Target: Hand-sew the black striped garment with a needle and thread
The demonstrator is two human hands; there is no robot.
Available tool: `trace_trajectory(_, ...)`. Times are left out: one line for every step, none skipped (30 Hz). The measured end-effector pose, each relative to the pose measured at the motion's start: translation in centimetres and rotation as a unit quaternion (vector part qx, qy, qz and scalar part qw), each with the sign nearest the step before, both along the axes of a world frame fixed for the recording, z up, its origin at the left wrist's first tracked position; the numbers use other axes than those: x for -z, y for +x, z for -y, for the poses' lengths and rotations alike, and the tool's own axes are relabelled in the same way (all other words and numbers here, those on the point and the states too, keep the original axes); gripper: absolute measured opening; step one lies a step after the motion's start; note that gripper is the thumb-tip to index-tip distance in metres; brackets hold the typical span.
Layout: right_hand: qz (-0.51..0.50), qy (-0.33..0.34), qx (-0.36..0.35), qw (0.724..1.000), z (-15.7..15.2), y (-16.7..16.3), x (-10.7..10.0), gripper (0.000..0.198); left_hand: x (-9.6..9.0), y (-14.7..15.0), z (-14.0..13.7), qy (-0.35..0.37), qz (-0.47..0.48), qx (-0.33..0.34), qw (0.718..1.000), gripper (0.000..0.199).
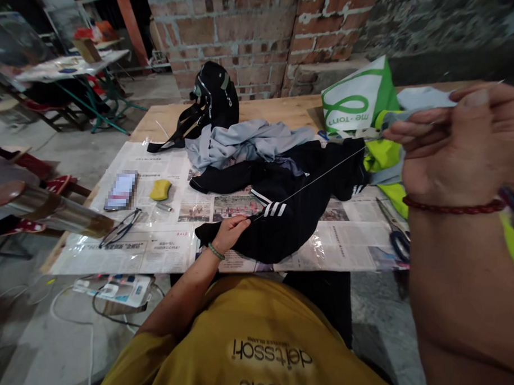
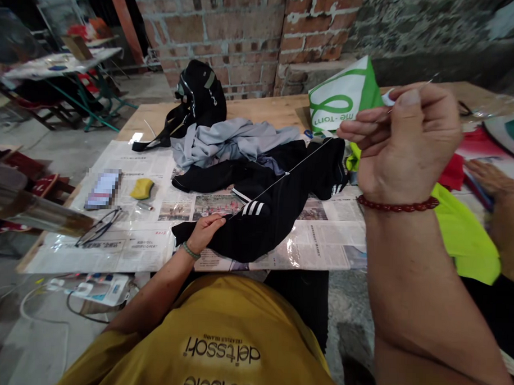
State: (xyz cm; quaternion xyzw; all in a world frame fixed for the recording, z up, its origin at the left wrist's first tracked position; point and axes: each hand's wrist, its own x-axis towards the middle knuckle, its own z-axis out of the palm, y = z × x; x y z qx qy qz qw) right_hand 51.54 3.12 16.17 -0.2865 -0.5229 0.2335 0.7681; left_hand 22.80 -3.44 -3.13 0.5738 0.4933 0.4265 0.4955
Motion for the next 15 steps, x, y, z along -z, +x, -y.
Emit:
trace_trajectory(-0.011, -0.005, -0.006, 1.0, -0.2, -0.1, 0.4, 0.009, 0.0, 0.0, 0.0, -0.001, -0.001, -0.002, 1.0, 0.037)
trace_trajectory(-0.023, -0.017, -0.012, 1.0, -0.4, -0.4, 0.9, 0.007, 0.0, 0.0, 0.0, -0.003, -0.001, -0.003, 1.0, 0.037)
trace_trajectory(-0.034, -0.036, -0.018, 0.999, -0.5, -0.9, 1.7, 0.005, 0.1, 0.0, 0.0, -0.004, -0.001, -0.004, 1.0, 0.036)
trace_trajectory(-0.039, -0.067, -0.027, 0.997, -0.5, -1.5, 2.8, 0.004, 0.1, 0.0, 0.0, -0.004, 0.0, -0.004, 1.0, 0.035)
trace_trajectory(-0.042, -0.105, -0.031, 0.993, -0.4, -2.4, 4.1, 0.004, 0.0, 0.0, 0.1, -0.004, 0.002, -0.004, 1.0, 0.035)
trace_trajectory(-0.034, -0.149, -0.037, 0.987, -0.2, -3.4, 5.7, 0.006, 0.0, 0.0, 0.1, -0.004, 0.005, -0.005, 1.0, 0.035)
trace_trajectory(-0.015, -0.193, -0.052, 0.98, 0.2, -4.6, 7.5, 0.007, 0.0, 0.0, 0.1, -0.005, 0.01, -0.005, 1.0, 0.034)
trace_trajectory(0.011, -0.231, -0.068, 0.97, 0.6, -5.7, 9.4, 0.009, 0.0, 0.0, 0.2, -0.009, 0.015, -0.005, 1.0, 0.034)
trace_trajectory(0.044, -0.26, -0.081, 0.961, 1.1, -6.9, 11.3, 0.011, 0.0, 0.0, 0.2, -0.015, 0.02, -0.006, 1.0, 0.034)
trace_trajectory(0.084, -0.279, -0.093, 0.952, 1.5, -7.9, 13.2, 0.013, 0.1, 0.0, 0.2, -0.021, 0.026, -0.008, 0.999, 0.034)
trace_trajectory(0.124, -0.285, -0.092, 0.946, 1.9, -8.7, 14.9, 0.015, 0.1, -0.1, 0.2, -0.026, 0.031, -0.009, 0.999, 0.034)
trace_trajectory(0.175, -0.281, -0.086, 0.94, 2.3, -9.2, 16.4, 0.017, 0.3, -0.2, 0.1, -0.029, 0.037, -0.011, 0.999, 0.033)
trace_trajectory(0.234, -0.266, -0.071, 0.932, 2.5, -9.5, 17.6, 0.017, 0.4, -0.4, 0.1, -0.029, 0.043, -0.014, 0.999, 0.033)
trace_trajectory(0.285, -0.251, -0.056, 0.923, 2.6, -9.4, 18.5, 0.018, 0.5, -0.5, 0.0, -0.026, 0.049, -0.019, 0.998, 0.032)
trace_trajectory(0.325, -0.236, -0.035, 0.915, 2.6, -9.2, 19.1, 0.019, 0.5, -0.7, -0.1, -0.022, 0.052, -0.025, 0.998, 0.031)
